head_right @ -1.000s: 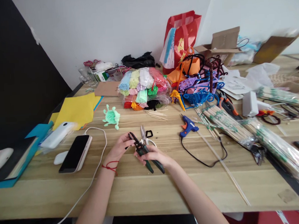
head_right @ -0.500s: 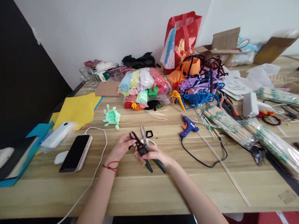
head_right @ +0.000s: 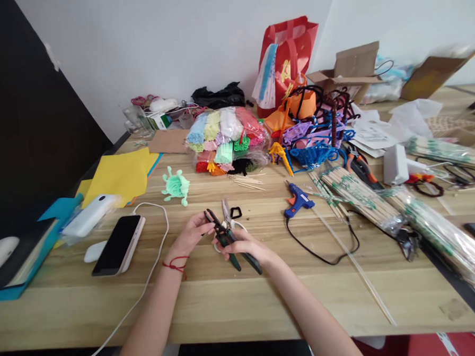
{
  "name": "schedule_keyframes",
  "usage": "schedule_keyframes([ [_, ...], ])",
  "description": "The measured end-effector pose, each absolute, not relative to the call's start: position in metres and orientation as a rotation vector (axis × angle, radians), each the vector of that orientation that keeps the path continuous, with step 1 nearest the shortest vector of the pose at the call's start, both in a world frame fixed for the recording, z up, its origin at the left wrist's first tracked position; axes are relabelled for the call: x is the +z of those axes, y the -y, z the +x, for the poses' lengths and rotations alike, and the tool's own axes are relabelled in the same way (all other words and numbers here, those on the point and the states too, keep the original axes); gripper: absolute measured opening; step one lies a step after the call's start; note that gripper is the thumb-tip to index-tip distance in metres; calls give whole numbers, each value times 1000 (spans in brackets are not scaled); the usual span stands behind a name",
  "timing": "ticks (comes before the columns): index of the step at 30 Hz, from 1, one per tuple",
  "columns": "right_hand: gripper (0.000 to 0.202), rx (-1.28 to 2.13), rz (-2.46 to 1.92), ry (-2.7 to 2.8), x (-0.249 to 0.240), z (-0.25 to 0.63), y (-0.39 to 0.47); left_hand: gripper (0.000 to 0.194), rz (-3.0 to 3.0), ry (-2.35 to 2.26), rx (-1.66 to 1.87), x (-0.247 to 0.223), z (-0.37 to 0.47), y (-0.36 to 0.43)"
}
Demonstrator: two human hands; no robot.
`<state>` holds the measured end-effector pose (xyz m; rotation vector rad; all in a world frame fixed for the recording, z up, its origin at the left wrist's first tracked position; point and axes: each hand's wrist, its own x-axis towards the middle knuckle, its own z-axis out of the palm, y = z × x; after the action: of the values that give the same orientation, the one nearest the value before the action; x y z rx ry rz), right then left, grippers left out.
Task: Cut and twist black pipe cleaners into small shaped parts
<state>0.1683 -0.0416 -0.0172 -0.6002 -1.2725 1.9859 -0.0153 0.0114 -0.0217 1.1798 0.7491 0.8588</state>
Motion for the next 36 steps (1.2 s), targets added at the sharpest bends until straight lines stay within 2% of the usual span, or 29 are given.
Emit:
schedule_keyframes([
  [36, 30, 1968, -703, 1358, -13, 169, 43, 26, 1156, -777, 842, -22, -14, -10],
])
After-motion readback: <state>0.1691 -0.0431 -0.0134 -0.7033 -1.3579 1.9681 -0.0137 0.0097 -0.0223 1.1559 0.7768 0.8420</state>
